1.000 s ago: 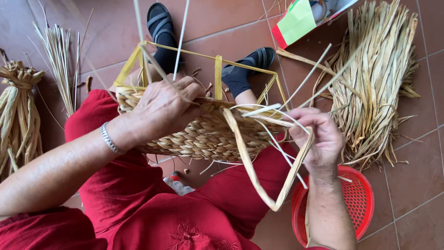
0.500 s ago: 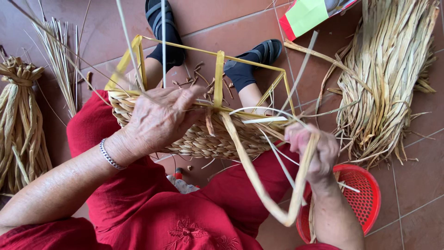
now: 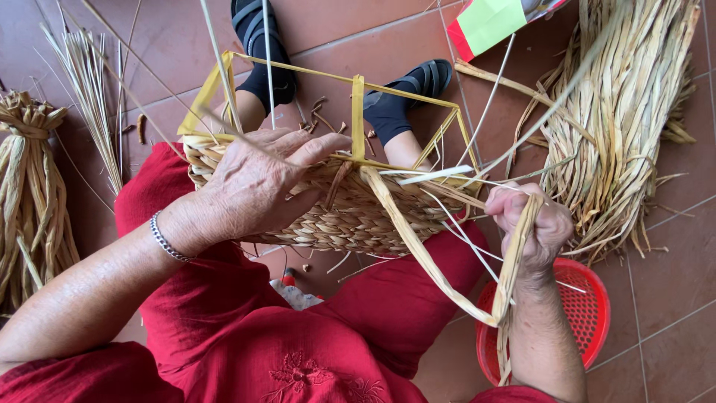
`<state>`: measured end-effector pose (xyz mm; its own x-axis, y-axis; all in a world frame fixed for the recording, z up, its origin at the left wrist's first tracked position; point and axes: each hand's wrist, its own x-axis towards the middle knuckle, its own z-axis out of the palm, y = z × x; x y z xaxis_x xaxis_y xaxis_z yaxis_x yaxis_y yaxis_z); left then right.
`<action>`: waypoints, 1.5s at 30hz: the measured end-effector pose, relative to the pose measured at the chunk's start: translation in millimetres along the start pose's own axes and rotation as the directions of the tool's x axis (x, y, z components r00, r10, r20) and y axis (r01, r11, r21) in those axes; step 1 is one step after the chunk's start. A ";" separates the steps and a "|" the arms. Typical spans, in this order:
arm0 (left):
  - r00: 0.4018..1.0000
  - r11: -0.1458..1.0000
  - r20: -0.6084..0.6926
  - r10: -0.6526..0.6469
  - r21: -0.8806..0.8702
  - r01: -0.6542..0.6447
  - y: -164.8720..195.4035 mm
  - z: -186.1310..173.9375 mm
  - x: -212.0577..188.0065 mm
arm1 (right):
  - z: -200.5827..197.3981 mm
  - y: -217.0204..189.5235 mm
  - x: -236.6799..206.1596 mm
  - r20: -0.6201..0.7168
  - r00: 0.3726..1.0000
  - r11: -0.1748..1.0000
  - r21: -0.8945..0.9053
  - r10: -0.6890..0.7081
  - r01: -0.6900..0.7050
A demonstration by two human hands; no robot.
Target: The person weaves a basket by hand, interlacing dried palm leaves through a yellow plastic frame. They repeatedly pull strands through the weave, tighten them, and adjust the basket's shape while sitting on the floor.
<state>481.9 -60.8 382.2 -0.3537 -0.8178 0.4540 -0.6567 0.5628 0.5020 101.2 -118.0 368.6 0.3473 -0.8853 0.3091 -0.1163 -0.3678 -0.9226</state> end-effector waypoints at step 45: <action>0.994 0.995 -0.063 -0.094 -0.036 0.092 -1.7 9.5 -1.0 | 11.8 -29.4 37.8 0.402 0.914 0.529 -0.766 -0.050 0.365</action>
<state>477.1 -62.1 373.9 -0.2476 -0.8580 0.4500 -0.6621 0.4890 0.5679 128.7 -137.3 404.7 0.6971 -0.6771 0.2357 -0.6476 -0.7357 -0.1982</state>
